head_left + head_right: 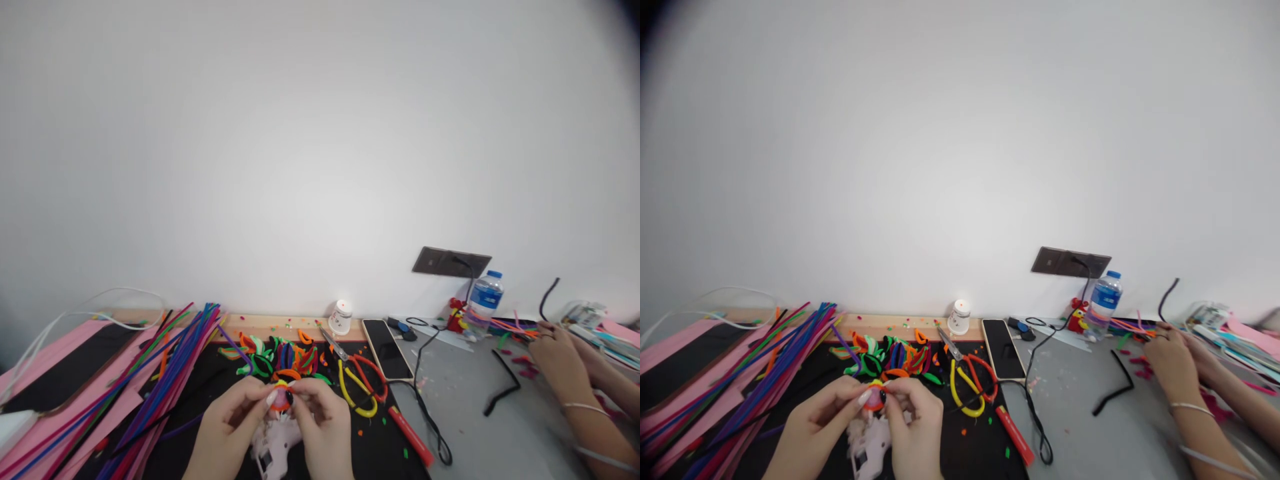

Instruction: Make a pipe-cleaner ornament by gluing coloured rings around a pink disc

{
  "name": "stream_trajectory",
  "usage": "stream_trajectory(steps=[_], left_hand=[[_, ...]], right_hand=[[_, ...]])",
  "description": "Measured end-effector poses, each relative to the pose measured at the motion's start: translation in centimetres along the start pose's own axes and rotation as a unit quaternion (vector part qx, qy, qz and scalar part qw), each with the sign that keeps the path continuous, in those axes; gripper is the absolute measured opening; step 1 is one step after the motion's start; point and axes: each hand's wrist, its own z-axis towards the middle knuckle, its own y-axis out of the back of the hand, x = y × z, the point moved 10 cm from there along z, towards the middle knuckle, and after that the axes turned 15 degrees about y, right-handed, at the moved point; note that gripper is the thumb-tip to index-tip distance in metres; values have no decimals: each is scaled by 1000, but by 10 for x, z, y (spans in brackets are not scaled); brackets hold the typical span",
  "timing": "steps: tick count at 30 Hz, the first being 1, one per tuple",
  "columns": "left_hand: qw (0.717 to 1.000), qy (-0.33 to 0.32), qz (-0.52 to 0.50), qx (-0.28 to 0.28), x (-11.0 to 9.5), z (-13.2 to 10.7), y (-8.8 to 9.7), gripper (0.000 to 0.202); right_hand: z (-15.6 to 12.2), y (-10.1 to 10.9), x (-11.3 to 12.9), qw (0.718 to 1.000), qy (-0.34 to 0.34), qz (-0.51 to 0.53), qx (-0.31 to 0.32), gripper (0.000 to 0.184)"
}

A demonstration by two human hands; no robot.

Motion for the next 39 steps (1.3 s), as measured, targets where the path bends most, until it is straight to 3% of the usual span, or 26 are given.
stream_trajectory(steps=[18,33,39], left_hand=[[1000,14,-2,-6,-1,3,-1,14],[1000,9,2,2,-4,2,-3,14],[1000,10,-5,-3,-1,2,-1,10]], right_hand=[[3,1,11,999,41,-10,3,10],[1,-1,2,1000,3,7,-2,4],[-1,3,-2,999,-14,33,-34,14]])
